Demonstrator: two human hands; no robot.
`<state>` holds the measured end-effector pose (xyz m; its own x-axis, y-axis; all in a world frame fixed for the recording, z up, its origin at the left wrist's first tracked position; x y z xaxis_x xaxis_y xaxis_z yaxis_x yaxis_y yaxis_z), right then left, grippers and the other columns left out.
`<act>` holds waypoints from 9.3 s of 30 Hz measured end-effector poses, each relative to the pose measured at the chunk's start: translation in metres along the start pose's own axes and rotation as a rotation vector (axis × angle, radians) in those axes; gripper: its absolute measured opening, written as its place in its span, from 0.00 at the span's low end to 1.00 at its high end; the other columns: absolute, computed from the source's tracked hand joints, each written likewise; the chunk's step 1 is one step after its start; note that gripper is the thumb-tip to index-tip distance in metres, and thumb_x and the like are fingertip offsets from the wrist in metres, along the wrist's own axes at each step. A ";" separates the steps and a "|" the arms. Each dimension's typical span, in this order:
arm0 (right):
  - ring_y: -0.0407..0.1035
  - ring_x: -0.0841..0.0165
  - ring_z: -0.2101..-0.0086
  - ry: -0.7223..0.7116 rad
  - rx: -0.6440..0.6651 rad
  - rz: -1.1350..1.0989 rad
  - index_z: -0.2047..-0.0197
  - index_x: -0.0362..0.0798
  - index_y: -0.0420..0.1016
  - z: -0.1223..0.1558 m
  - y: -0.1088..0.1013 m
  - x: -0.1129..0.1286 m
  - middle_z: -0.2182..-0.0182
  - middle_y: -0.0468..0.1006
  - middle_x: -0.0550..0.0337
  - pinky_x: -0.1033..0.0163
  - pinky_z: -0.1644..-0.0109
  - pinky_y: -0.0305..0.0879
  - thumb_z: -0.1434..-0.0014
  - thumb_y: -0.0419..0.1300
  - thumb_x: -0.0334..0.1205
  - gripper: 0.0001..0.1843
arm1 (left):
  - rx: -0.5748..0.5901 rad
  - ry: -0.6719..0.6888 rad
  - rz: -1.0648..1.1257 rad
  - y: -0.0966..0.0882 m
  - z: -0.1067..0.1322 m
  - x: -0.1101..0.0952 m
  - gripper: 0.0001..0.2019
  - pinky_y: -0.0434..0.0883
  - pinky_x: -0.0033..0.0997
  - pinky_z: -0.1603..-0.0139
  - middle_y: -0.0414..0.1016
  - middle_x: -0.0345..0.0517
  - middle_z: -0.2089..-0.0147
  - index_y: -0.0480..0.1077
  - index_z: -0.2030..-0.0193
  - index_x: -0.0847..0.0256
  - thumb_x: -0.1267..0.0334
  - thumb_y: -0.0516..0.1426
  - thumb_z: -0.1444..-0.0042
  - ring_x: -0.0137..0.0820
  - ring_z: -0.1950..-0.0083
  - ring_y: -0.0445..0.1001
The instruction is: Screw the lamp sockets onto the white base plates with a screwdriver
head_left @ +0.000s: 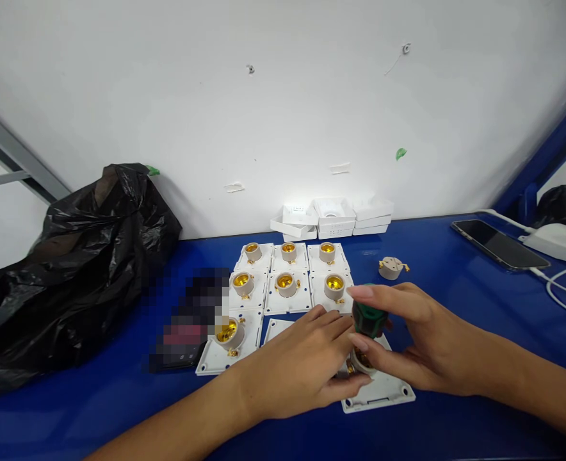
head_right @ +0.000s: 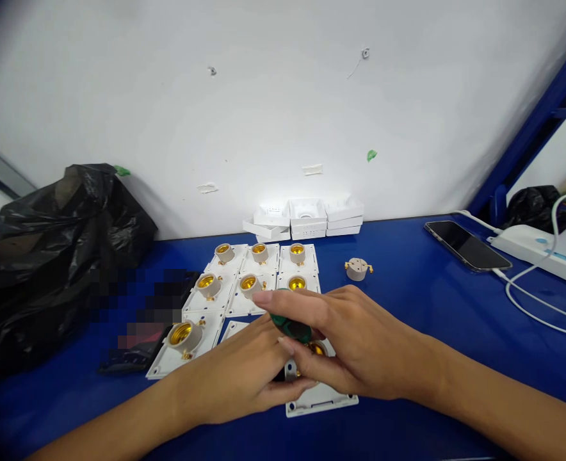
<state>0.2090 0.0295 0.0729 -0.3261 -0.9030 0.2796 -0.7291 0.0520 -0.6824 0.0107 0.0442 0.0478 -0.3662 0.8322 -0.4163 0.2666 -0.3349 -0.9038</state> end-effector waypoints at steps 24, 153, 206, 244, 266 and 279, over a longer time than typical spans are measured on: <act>0.76 0.69 0.75 0.020 0.021 0.019 0.28 0.52 0.55 0.001 0.000 0.001 0.64 0.85 0.63 0.62 0.69 0.69 0.24 0.52 0.35 0.25 | 0.018 -0.020 -0.011 -0.002 0.000 -0.002 0.07 0.73 0.39 0.46 0.77 0.47 0.52 0.69 0.57 0.59 0.61 0.62 0.30 0.42 0.49 0.77; 0.77 0.67 0.69 -0.059 0.179 0.156 0.36 0.61 0.66 -0.008 -0.001 0.021 0.63 0.82 0.64 0.63 0.68 0.72 0.27 0.52 0.34 0.20 | 0.017 0.040 -0.215 -0.006 0.007 -0.010 0.15 0.72 0.46 0.39 0.79 0.55 0.46 0.72 0.44 0.66 0.56 0.54 0.25 0.45 0.45 0.77; 0.65 0.69 0.74 -0.129 -0.185 -0.193 0.26 0.56 0.55 -0.001 0.025 -0.001 0.70 0.72 0.65 0.63 0.71 0.66 0.35 0.53 0.24 0.38 | -0.083 -0.018 0.142 0.011 -0.001 0.000 0.26 0.66 0.51 0.31 0.78 0.46 0.39 0.62 0.31 0.52 0.61 0.62 0.34 0.46 0.40 0.78; 0.64 0.69 0.75 -0.195 -0.502 -0.139 0.29 0.46 0.66 0.001 0.029 -0.026 0.63 0.76 0.58 0.61 0.77 0.66 0.42 0.59 0.28 0.36 | -0.108 -0.007 0.029 0.015 0.002 0.001 0.11 0.70 0.49 0.38 0.79 0.50 0.49 0.67 0.47 0.60 0.61 0.61 0.32 0.45 0.47 0.79; 0.68 0.64 0.76 -0.126 -0.463 -0.040 0.27 0.51 0.65 0.000 0.021 -0.021 0.65 0.84 0.56 0.58 0.79 0.64 0.36 0.62 0.33 0.34 | -0.132 0.012 -0.004 0.012 0.005 0.001 0.06 0.71 0.48 0.42 0.79 0.46 0.56 0.66 0.55 0.58 0.61 0.60 0.30 0.44 0.53 0.78; 0.70 0.64 0.73 -0.126 -0.426 -0.031 0.29 0.49 0.65 -0.001 0.020 -0.018 0.62 0.84 0.54 0.59 0.76 0.68 0.37 0.62 0.30 0.34 | -0.094 0.002 0.027 0.012 0.004 0.001 0.07 0.71 0.47 0.41 0.78 0.48 0.52 0.67 0.51 0.58 0.61 0.60 0.30 0.44 0.49 0.78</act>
<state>0.1997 0.0474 0.0544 -0.2440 -0.9503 0.1931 -0.9289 0.1718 -0.3281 0.0096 0.0394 0.0358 -0.3563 0.8243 -0.4400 0.3591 -0.3139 -0.8789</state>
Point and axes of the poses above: each hand's wrist, its own z-axis away from the middle knuckle, its own y-axis out of the palm, x = y × z, the point moved 1 cm from there along -z, towards the middle knuckle
